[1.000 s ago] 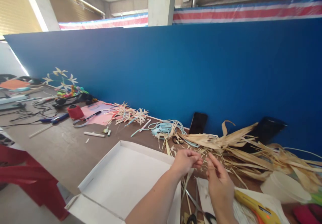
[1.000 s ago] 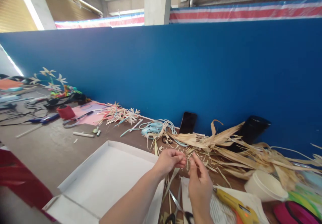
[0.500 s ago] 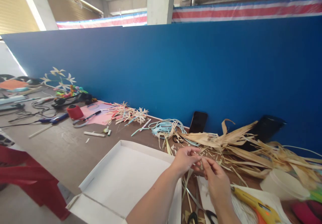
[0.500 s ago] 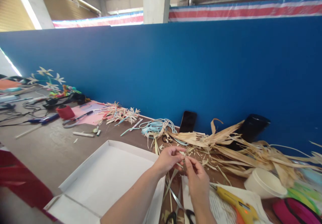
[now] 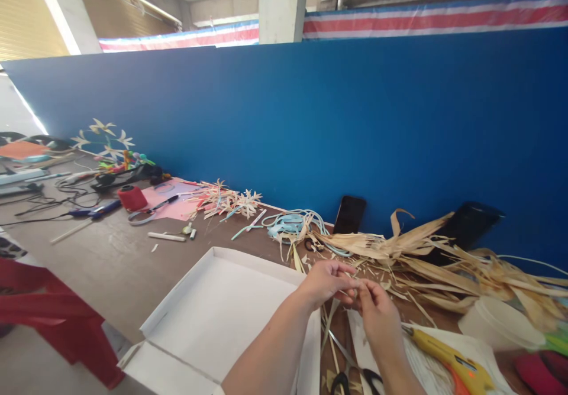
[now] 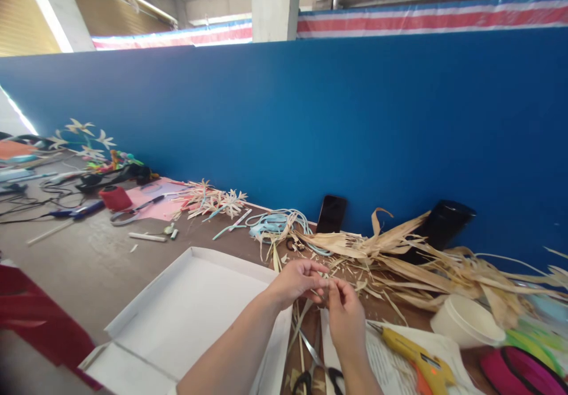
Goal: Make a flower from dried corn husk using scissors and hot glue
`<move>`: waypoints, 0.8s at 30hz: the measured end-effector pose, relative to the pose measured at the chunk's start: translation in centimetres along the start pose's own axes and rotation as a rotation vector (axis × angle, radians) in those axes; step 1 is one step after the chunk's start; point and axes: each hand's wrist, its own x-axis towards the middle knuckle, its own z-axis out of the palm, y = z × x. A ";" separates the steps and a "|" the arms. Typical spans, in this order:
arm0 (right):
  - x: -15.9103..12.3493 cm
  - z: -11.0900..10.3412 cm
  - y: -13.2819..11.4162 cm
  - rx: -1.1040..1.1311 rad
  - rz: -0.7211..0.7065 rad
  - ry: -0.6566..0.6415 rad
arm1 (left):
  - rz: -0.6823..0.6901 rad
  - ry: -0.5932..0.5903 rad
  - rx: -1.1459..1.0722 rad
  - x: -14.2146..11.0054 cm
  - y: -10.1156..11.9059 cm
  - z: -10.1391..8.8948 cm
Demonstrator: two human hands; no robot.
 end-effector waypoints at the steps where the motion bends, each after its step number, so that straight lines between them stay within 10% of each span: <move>1: 0.0 0.0 0.1 0.022 0.023 0.007 | 0.009 0.004 0.007 0.1 -0.1 0.0; 10: -0.3 0.1 0.0 0.201 0.113 -0.099 | 0.028 0.109 0.130 0.4 -0.1 -0.4; 24: -0.6 0.3 -1.3 0.621 0.285 -0.230 | -0.062 -0.045 0.089 -0.3 0.5 -1.0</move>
